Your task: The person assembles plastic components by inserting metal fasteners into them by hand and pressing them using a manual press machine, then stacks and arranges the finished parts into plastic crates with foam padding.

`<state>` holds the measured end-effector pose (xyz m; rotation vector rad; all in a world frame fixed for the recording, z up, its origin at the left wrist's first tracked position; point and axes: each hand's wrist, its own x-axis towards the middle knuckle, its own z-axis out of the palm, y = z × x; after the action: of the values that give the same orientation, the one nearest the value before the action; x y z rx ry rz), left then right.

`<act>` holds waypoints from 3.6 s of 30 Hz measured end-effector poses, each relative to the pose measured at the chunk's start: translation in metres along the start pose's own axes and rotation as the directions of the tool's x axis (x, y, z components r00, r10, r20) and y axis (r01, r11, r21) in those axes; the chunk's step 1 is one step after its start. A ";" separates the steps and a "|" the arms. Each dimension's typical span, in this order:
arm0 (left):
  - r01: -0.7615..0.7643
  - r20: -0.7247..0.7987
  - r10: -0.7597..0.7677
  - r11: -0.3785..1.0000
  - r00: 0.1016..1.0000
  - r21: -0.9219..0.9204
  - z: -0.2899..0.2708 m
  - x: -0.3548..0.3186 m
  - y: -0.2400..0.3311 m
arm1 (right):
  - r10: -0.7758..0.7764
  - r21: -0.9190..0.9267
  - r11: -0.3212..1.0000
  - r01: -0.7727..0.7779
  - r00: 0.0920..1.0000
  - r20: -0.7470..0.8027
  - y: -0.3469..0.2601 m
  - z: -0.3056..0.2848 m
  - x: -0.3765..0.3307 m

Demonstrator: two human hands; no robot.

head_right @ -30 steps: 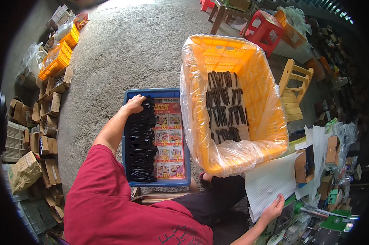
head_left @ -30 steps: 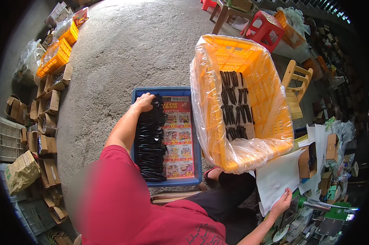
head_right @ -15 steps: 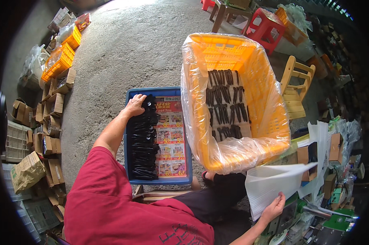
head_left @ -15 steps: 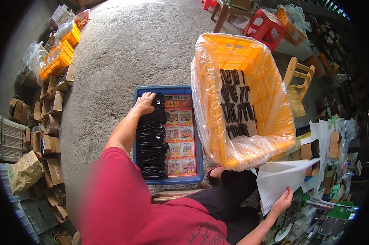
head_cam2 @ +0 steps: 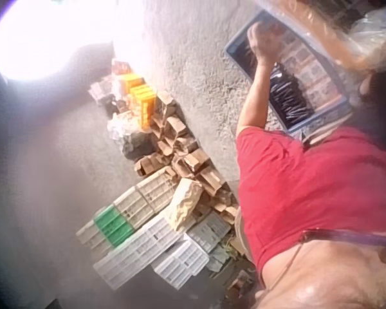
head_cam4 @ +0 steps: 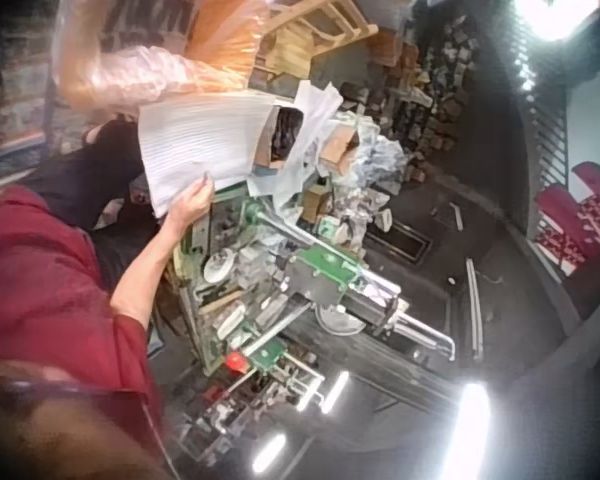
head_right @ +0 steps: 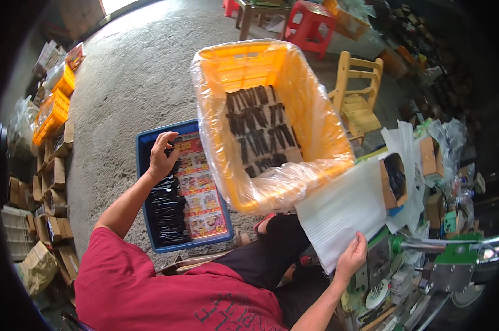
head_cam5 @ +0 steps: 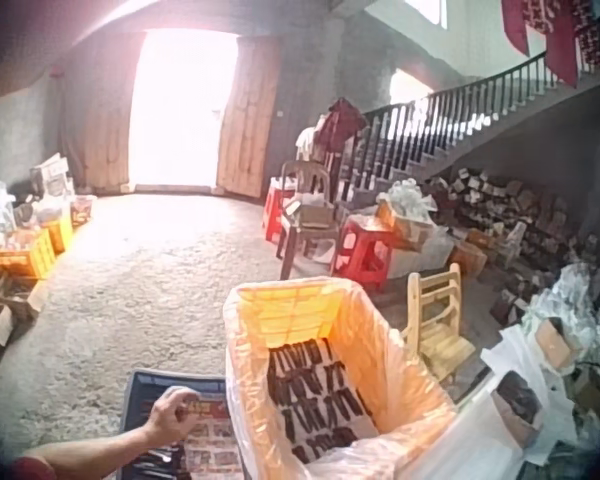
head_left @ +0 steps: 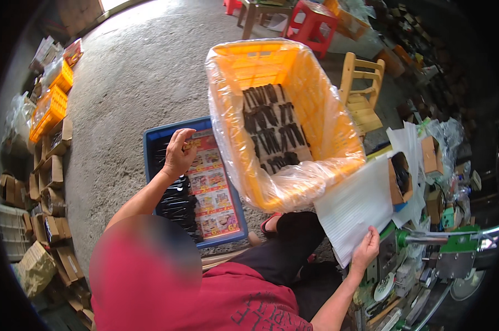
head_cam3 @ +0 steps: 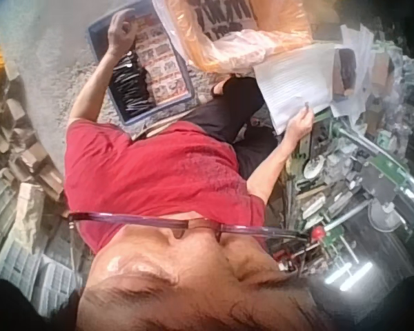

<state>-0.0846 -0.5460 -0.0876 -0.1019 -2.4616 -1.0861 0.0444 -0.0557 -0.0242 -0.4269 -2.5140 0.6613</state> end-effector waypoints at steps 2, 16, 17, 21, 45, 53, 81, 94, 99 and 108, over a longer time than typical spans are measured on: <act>-0.160 -0.043 0.156 0.978 0.987 -0.132 0.003 0.007 0.038 | -0.019 0.022 1.000 0.019 1.000 -0.020 -0.003 -0.004 -0.002; -0.466 0.785 0.417 0.865 0.459 -0.187 0.167 0.134 0.174 | -0.082 0.098 0.990 0.100 0.981 -0.174 -0.003 -0.035 -0.031; -0.463 0.784 0.419 0.865 0.457 -0.193 0.189 0.140 0.174 | -0.099 0.068 0.991 0.113 0.979 -0.180 0.000 -0.037 -0.034; -0.589 0.785 0.467 0.791 0.407 -0.166 0.263 0.148 0.169 | -0.058 0.073 0.995 0.073 0.980 -0.189 0.001 -0.047 -0.038; -0.758 0.859 0.507 0.587 0.071 -0.284 0.324 0.055 0.066 | 0.035 0.147 0.989 -0.007 0.981 -0.188 0.004 -0.037 -0.012; -0.771 0.887 0.462 0.564 -0.001 -0.295 0.309 0.059 0.069 | 0.033 0.174 0.985 0.003 0.978 -0.204 0.002 -0.037 -0.015; -0.673 0.982 0.188 0.723 -0.026 -0.156 0.298 0.054 0.078 | -0.058 -0.015 0.998 0.060 0.991 0.123 -0.011 -0.017 0.028; -0.749 0.972 0.233 0.639 -0.032 -0.178 0.296 0.051 0.075 | -0.109 -0.030 0.991 0.127 0.935 0.337 -0.011 0.023 0.071; -0.650 0.964 0.257 0.745 0.074 -0.149 0.297 0.045 0.071 | -0.116 -0.020 0.991 0.132 0.924 0.364 -0.012 0.038 0.072; -0.603 0.922 0.375 0.759 0.098 -0.245 0.333 0.025 0.028 | -0.125 -0.178 0.959 0.221 0.892 0.434 -0.009 0.047 0.071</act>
<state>-0.2224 -0.2910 -0.2550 -1.9565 -2.9830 -0.3897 -0.0413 -0.0510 -0.0278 -0.1373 -3.0100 0.4344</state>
